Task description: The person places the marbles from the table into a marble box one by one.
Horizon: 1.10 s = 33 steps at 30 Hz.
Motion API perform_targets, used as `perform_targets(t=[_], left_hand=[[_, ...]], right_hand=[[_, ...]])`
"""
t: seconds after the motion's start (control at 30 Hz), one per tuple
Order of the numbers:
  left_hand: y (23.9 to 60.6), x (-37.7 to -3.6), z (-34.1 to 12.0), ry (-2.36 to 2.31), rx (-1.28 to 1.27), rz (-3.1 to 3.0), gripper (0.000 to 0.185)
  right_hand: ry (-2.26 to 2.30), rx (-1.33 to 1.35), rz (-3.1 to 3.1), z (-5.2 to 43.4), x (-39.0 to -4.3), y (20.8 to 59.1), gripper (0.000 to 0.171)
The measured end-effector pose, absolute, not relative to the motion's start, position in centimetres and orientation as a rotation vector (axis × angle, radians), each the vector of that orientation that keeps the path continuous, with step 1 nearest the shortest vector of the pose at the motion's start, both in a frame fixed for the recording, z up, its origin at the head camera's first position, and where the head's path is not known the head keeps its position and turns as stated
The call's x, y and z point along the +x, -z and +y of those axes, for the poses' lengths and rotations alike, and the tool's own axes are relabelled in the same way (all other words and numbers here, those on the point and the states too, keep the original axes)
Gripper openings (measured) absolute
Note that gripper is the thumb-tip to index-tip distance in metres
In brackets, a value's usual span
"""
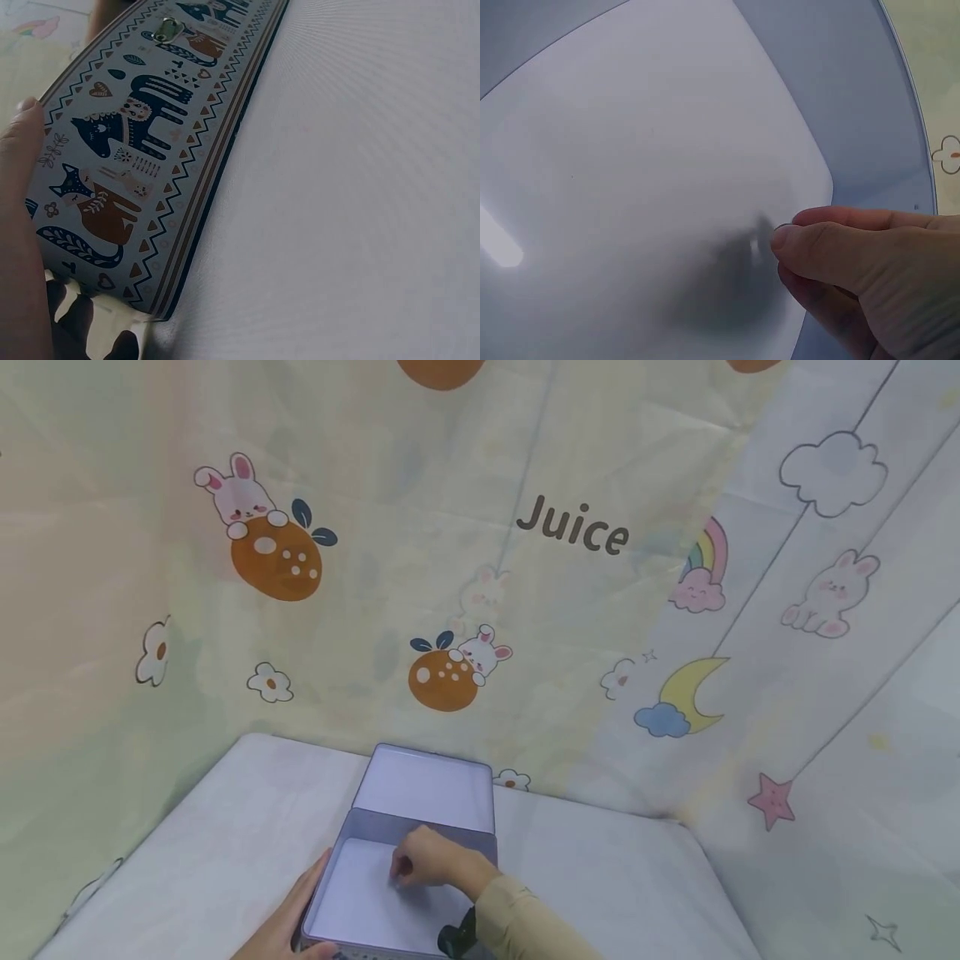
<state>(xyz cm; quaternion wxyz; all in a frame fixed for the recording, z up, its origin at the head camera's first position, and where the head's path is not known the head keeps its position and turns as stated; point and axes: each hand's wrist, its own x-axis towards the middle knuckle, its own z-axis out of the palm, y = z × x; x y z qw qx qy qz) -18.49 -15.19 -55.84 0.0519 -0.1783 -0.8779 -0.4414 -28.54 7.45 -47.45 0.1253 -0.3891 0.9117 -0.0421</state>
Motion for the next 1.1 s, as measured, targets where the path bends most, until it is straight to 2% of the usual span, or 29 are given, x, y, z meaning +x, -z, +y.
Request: perform_targets(t=[0.33,0.47,0.57,0.77,0.93,1.1], left_hand=[[55.8,-18.7,-15.1,1.428,-0.567,-2.653,0.102],[56.1,-18.9,-15.2,1.329,-0.616,-2.589,0.104],[57.1,-19.1,-15.2,1.335,-0.728,-2.440,0.104],[59.2,-20.0,-15.8,1.387,-1.083,-2.048,0.094],[59.2,-20.4,-15.4,1.361,-1.108,-2.036,0.088],[58.7,-20.7,-14.9,1.416,-1.121,-2.080,0.092]], right_hand=[[0.135,-1.109,2.649,7.3,-29.2,48.6,0.007],[0.164,-1.103,2.645,7.3,-29.5,49.1,0.008],[0.184,-1.120,2.630,6.7,-29.4,49.4,0.009],[0.150,-1.260,2.603,4.4,-29.1,50.0,0.011],[0.134,-1.270,2.631,3.8,-28.9,49.9,0.011],[0.186,-1.257,2.680,4.2,-28.9,49.8,0.012]])
